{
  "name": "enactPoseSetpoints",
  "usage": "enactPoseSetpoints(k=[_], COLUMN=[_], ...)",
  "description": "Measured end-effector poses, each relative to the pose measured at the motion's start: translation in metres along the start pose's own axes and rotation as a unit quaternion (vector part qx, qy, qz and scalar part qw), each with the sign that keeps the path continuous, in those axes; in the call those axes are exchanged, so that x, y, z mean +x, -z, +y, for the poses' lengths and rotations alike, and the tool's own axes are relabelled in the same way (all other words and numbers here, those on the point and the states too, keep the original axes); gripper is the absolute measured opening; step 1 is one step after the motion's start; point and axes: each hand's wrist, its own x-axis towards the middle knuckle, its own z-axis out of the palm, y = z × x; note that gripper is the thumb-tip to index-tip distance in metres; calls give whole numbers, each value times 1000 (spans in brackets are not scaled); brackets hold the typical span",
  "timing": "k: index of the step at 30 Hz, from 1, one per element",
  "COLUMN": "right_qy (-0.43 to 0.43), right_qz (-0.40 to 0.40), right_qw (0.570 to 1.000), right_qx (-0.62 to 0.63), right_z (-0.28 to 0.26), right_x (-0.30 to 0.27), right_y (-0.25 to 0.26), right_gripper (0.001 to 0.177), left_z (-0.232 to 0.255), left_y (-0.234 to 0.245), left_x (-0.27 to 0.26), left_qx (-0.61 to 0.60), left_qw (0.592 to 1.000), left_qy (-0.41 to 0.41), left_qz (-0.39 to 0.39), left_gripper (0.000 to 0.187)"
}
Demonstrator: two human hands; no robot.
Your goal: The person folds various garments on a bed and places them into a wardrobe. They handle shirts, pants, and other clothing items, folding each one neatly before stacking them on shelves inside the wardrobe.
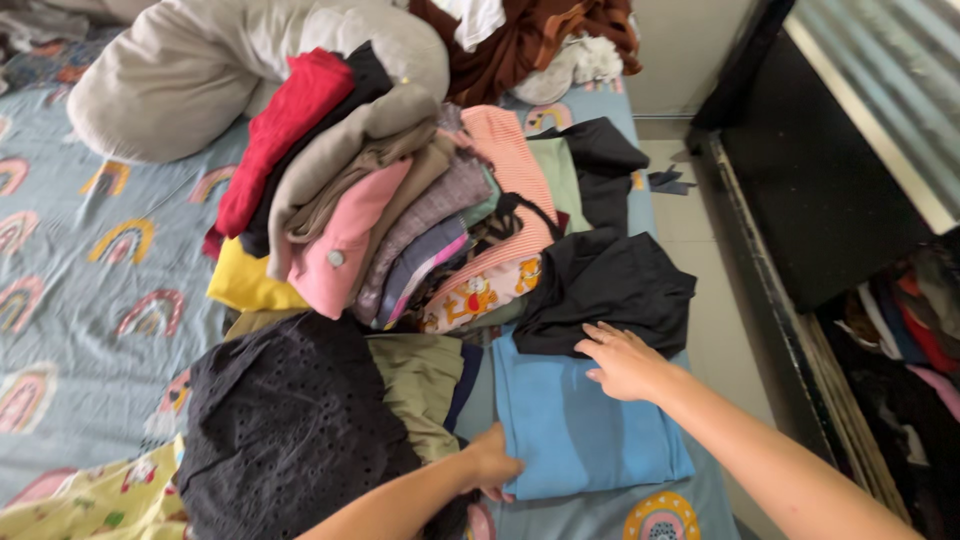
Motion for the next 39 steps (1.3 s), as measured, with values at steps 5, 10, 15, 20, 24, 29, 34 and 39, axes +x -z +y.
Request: enactPoseSetpoints(k=[5, 10, 15, 20, 24, 29, 34, 39], right_qy=[121, 115, 84, 91, 128, 163, -142, -80], right_qz=[33, -76, -187, -137, -87, 17, -60, 87], right_qw=[992, 990, 974, 976, 981, 983, 961, 926], right_qx=[5, -2, -93, -142, -114, 84, 228, 359], right_z=[-8, -72, -136, -143, -113, -82, -72, -60], right_x=[4, -21, -63, -70, -57, -46, -43, -35], right_y=[-28, -39, -29, -47, -76, -79, -63, -63], right_gripper=[41, 54, 94, 94, 93, 77, 56, 44], left_z=[30, 94, 93, 63, 48, 53, 61, 82], left_y=[40, 90, 71, 121, 197, 225, 216, 198], left_x=[5, -60, -129, -106, -111, -137, -144, -149], left_qx=[331, 444, 648, 638, 448, 274, 257, 238], left_qw=[907, 871, 759, 769, 865, 953, 957, 959], left_qy=[-225, -145, 54, -41, -202, -96, -100, -135], left_qz=[128, 153, 20, 22, 102, 92, 88, 78], left_gripper=[42, 67, 83, 63, 44, 61, 64, 41])
